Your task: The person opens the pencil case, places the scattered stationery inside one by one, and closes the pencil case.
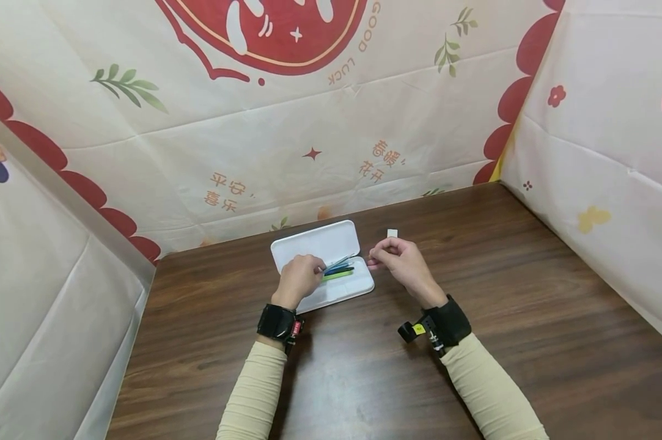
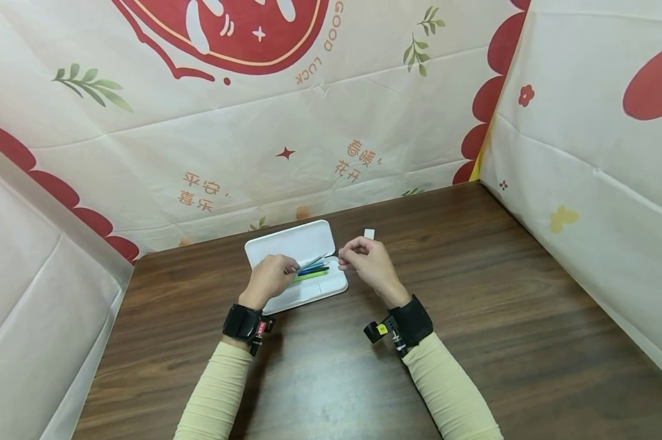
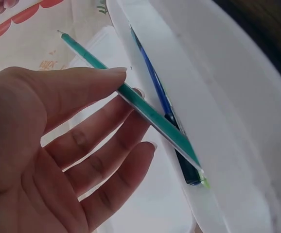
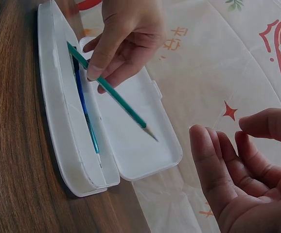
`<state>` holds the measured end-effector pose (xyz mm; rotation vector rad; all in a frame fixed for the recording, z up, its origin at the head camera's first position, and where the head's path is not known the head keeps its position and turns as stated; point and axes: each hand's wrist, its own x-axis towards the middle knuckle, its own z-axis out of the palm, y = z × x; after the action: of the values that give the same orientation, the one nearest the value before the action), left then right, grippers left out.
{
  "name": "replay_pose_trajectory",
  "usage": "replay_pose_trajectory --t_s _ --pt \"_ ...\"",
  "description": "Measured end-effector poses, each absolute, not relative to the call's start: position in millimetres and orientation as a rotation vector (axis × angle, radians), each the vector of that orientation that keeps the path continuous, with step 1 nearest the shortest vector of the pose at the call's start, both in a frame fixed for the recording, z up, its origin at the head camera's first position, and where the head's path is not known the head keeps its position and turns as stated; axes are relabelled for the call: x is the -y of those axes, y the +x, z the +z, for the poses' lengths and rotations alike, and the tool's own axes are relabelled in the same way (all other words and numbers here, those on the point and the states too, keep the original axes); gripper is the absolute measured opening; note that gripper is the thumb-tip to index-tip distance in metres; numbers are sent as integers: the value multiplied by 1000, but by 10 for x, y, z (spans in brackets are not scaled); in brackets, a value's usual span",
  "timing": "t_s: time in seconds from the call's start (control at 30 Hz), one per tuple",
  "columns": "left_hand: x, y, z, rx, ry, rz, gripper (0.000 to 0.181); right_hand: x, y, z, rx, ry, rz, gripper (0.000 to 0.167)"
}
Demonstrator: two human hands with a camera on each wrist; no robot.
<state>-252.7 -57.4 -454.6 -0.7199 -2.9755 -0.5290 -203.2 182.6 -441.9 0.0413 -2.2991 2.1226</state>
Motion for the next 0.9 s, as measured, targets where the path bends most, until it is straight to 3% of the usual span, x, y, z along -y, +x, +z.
replay_pose_trajectory --t_s 0.9 --pt "537 -2550 -4650 2998 -809 -455 23 -1811 -2062 -4452 2287 57 2124 19"
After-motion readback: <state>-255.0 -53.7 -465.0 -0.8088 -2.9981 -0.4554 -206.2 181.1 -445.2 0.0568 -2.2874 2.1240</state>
